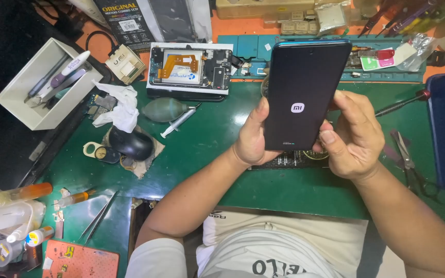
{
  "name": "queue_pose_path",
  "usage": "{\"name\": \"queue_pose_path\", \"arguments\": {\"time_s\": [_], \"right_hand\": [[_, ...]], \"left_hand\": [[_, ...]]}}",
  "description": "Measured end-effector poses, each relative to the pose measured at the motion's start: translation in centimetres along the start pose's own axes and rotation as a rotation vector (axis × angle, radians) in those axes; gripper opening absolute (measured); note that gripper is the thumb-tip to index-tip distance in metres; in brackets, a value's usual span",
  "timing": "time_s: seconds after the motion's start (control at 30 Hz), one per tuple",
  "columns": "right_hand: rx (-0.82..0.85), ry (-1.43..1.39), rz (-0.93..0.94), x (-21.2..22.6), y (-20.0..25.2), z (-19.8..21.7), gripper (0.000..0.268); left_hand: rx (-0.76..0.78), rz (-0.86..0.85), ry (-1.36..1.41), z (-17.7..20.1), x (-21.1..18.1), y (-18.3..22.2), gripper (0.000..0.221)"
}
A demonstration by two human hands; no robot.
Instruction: The person cleans a smartphone with a toothbrush, wipes it with a cloth, and then powers it on. They interact with the touchscreen, enter a number sequence, and connect a charging cable to the device.
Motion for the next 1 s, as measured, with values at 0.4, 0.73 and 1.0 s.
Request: {"name": "queue_pose_path", "arguments": {"time_s": [0.4,0.73,1.0], "right_hand": [[-0.145,0.144,0.189,1.3,-2.3,2.9,0.04],[0.375,1.365,-0.134,-1.3,0.2,10.2,0.037],[0.439,1.808,0.225,-2.9,1.1,9.9,0.014]], "left_hand": [[0.005,0.065,-0.25,-0.8,-1.5,0.0,0.071],[0.384,0.163,-1.498,-4.9,-2.5,-0.6,0.056],[0.509,0.253,-2.031,-3.5,-1.3,-0.1,0.078]]}}
Point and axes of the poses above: each hand's wrist, its own y-axis away from the middle knuckle, its own z-axis out of the back of the hand, x = y × z, the point moved 3 cm from there along -y, towards the middle knuckle, and after that the axes turned 5 degrees about -z, right-handed, at the moved point
